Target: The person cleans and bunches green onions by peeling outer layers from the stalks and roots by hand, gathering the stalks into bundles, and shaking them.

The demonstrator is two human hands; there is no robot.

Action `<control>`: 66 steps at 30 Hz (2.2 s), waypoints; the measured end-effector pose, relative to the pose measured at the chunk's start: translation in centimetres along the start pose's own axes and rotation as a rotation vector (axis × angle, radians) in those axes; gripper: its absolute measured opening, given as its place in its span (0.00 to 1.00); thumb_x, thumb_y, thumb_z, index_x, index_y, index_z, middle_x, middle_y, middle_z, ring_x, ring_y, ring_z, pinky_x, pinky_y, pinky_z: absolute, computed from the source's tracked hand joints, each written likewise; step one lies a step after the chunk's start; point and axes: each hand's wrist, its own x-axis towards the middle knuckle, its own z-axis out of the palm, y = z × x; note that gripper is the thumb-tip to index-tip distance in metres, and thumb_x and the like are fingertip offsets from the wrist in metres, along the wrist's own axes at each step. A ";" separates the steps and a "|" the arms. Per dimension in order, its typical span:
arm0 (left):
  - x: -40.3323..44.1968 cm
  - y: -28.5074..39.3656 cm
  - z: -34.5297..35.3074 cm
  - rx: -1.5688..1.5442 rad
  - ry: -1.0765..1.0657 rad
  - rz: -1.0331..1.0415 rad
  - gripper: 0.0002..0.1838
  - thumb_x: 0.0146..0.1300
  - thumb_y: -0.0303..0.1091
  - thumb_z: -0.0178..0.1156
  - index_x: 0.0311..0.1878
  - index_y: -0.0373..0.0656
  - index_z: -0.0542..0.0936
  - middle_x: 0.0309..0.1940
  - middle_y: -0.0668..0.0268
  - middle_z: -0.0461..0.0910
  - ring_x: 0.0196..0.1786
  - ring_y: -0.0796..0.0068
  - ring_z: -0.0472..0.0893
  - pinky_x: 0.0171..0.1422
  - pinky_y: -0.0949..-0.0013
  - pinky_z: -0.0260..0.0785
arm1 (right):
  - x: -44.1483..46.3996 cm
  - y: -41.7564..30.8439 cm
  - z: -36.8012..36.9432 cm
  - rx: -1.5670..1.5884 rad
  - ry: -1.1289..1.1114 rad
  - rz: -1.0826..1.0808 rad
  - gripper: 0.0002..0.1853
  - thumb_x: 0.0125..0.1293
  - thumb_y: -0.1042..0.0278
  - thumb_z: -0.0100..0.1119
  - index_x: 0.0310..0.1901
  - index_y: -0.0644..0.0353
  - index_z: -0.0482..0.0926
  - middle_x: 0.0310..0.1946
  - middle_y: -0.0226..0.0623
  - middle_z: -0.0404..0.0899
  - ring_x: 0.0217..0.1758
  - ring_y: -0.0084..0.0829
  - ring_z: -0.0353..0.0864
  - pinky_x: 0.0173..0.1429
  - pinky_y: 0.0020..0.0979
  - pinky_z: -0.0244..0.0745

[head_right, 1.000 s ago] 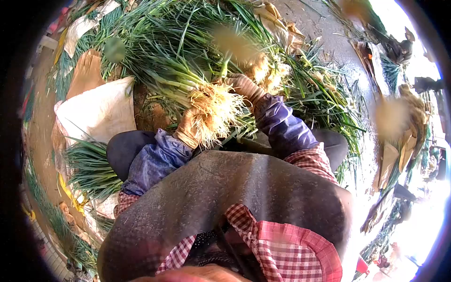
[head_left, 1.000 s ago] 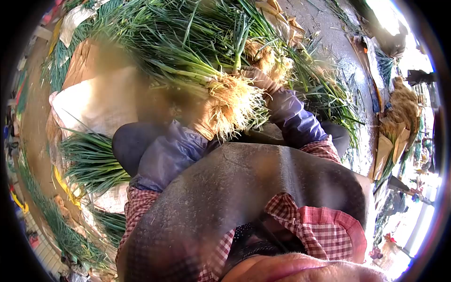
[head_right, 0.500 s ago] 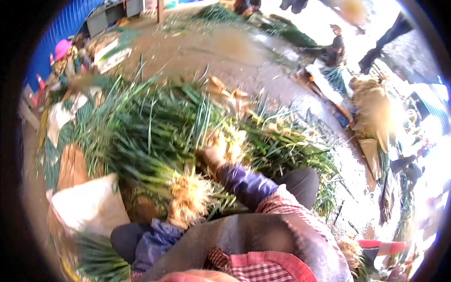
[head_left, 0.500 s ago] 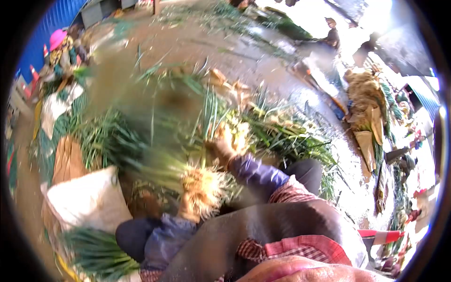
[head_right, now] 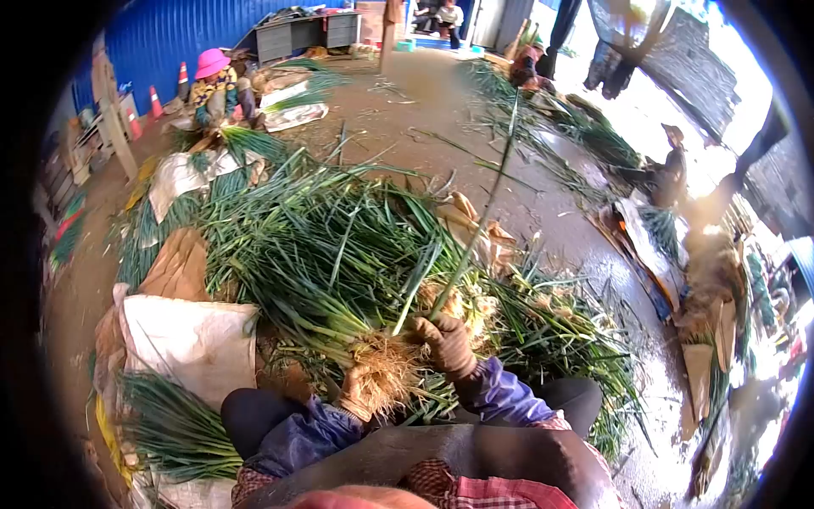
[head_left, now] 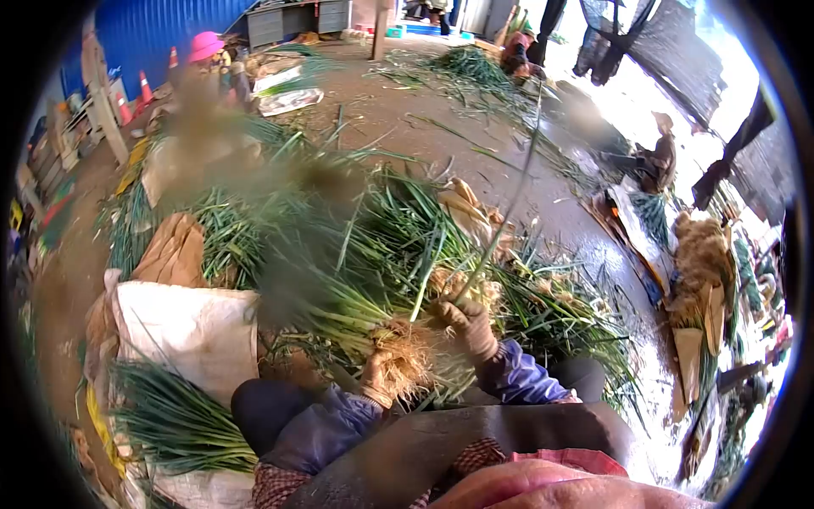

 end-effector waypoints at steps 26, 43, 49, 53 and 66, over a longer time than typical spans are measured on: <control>-0.7 0.5 -1.5 -0.075 0.132 -0.112 0.24 0.53 0.29 0.54 0.54 0.30 0.69 0.50 0.51 0.74 0.51 0.55 0.76 0.58 0.55 0.70 | 3.1 12.4 -4.6 -0.565 -0.595 -0.006 0.12 0.58 0.65 0.56 0.41 0.61 0.79 0.29 0.35 0.77 0.32 0.24 0.75 0.35 0.28 0.71; -6.0 4.9 1.0 -0.105 0.014 -0.025 0.25 0.60 0.40 0.52 0.58 0.37 0.66 0.52 0.56 0.73 0.52 0.60 0.74 0.61 0.59 0.67 | -3.3 20.8 -4.7 -1.701 -1.137 0.022 0.42 0.58 0.47 0.54 0.69 0.46 0.45 0.69 0.41 0.48 0.70 0.44 0.52 0.68 0.53 0.49; -6.6 5.0 0.8 -0.115 0.033 -0.034 0.25 0.60 0.41 0.51 0.58 0.37 0.66 0.51 0.57 0.72 0.52 0.60 0.74 0.61 0.59 0.66 | -3.4 16.5 -20.3 -1.720 -1.169 0.749 0.34 0.59 0.47 0.53 0.64 0.50 0.56 0.63 0.41 0.58 0.64 0.41 0.60 0.64 0.45 0.57; -6.7 5.0 0.8 -0.119 0.030 -0.036 0.25 0.61 0.41 0.51 0.58 0.38 0.66 0.51 0.57 0.72 0.53 0.60 0.73 0.61 0.59 0.66 | -1.3 12.6 -19.9 -1.501 -1.114 0.824 0.29 0.60 0.47 0.53 0.60 0.53 0.64 0.59 0.41 0.65 0.60 0.39 0.66 0.61 0.40 0.63; -6.9 5.1 1.4 -0.108 -0.022 0.013 0.25 0.62 0.44 0.50 0.58 0.39 0.65 0.51 0.57 0.72 0.53 0.61 0.72 0.62 0.58 0.65 | 2.0 18.5 1.9 -0.544 -0.633 0.314 0.12 0.65 0.68 0.50 0.48 0.59 0.76 0.35 0.39 0.81 0.38 0.30 0.79 0.47 0.30 0.75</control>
